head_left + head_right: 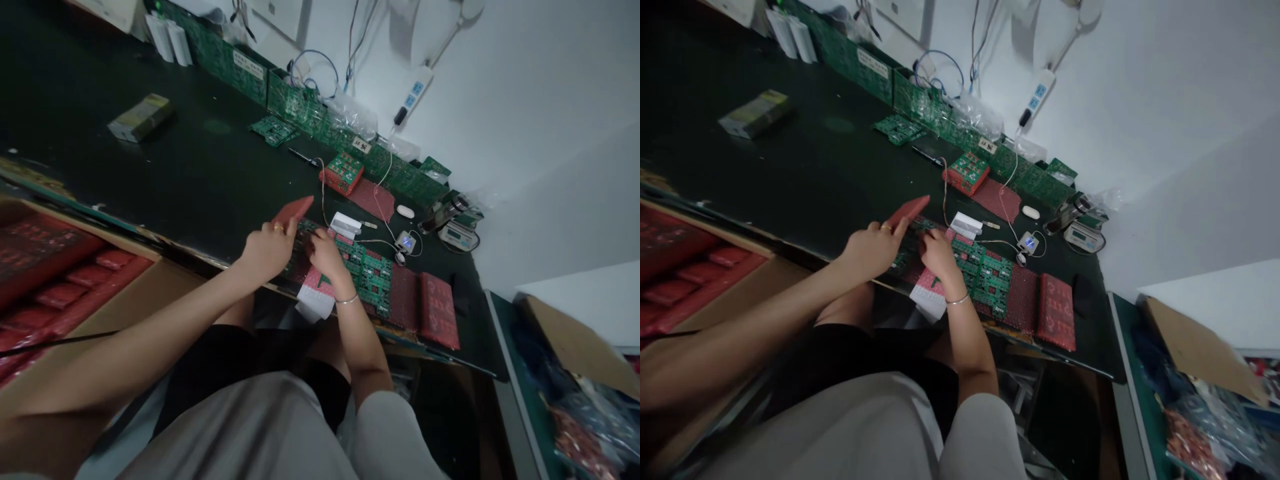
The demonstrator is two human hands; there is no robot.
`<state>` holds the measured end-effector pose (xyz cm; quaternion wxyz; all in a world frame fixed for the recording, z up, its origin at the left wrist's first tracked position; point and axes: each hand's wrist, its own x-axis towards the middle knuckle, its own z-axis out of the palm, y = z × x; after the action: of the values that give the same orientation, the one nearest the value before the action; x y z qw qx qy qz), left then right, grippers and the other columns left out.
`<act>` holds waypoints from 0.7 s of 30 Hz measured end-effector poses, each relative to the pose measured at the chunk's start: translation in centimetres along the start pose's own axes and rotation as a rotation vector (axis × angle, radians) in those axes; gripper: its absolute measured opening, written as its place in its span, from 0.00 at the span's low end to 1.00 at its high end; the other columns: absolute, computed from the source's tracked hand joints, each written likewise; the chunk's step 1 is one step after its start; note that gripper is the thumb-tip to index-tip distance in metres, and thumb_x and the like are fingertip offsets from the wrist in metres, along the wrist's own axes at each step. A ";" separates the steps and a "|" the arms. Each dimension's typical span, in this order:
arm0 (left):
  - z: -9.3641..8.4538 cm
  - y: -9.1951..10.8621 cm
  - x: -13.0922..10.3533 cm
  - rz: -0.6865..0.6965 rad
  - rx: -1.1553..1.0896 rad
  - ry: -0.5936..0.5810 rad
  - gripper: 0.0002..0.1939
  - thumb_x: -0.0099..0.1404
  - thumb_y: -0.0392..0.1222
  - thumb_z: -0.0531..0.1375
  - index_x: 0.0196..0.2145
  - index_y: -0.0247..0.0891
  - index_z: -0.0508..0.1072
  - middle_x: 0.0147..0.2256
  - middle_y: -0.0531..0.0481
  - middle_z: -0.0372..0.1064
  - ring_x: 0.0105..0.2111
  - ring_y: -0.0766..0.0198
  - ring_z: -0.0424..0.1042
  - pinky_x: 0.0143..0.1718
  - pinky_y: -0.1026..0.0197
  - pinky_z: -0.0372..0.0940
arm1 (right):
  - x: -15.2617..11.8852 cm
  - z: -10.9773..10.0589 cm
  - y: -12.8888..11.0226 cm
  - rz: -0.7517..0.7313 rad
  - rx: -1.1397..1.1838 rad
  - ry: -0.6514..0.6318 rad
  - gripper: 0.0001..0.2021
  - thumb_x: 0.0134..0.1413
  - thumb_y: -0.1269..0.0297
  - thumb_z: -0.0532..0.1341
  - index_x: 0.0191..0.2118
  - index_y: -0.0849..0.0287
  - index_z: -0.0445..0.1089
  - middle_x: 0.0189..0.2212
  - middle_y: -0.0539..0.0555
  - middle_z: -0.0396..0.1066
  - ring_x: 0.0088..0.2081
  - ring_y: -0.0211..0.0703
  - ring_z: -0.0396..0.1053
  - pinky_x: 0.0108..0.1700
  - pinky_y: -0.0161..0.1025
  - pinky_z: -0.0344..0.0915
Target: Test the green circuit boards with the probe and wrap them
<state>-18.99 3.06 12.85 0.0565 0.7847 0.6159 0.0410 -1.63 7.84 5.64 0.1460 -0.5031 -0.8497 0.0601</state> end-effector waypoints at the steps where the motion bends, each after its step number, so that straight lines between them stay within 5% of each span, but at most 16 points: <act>1: 0.8 0.6 -0.1 0.021 0.003 -0.017 0.35 0.74 0.35 0.41 0.77 0.30 0.54 0.58 0.20 0.69 0.58 0.32 0.70 0.47 0.43 0.68 | -1.3 -0.5 0.9 0.059 -0.007 0.033 0.17 0.72 0.71 0.56 0.58 0.63 0.78 0.51 0.64 0.75 0.53 0.50 0.74 0.62 0.48 0.70; 5: 4.7 1.9 -0.1 0.080 -0.023 -0.049 0.33 0.74 0.43 0.48 0.73 0.41 0.63 0.66 0.24 0.63 0.64 0.28 0.64 0.53 0.36 0.67 | -6.5 -2.5 4.1 0.195 -0.035 0.033 0.14 0.70 0.67 0.62 0.54 0.62 0.81 0.51 0.64 0.77 0.56 0.54 0.73 0.64 0.52 0.69; 9: 7.0 1.5 0.5 0.041 -0.056 0.001 0.34 0.72 0.53 0.54 0.73 0.50 0.64 0.72 0.31 0.56 0.72 0.26 0.52 0.65 0.24 0.52 | -9.1 -3.2 6.1 0.154 0.001 -0.054 0.14 0.66 0.68 0.66 0.56 0.58 0.81 0.56 0.62 0.77 0.58 0.53 0.73 0.67 0.53 0.66; 14: 7.8 -0.3 1.6 -0.098 -0.072 -0.009 0.44 0.67 0.63 0.61 0.76 0.50 0.57 0.78 0.31 0.38 0.75 0.19 0.39 0.63 0.20 0.51 | -9.0 -2.7 6.6 0.142 0.044 -0.052 0.15 0.67 0.72 0.65 0.56 0.58 0.81 0.56 0.62 0.77 0.60 0.52 0.72 0.68 0.51 0.66; 21: 7.7 -1.7 2.0 -0.109 -0.116 0.003 0.40 0.69 0.68 0.57 0.74 0.53 0.63 0.78 0.35 0.39 0.74 0.20 0.43 0.63 0.24 0.53 | -7.5 -2.2 5.6 0.111 -0.045 -0.086 0.19 0.68 0.76 0.59 0.58 0.60 0.80 0.53 0.63 0.76 0.57 0.52 0.70 0.67 0.49 0.66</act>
<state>-19.10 5.11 4.96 0.1031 0.7455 0.6542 0.0748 7.07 3.91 4.90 0.0946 -0.5496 -0.8270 0.0707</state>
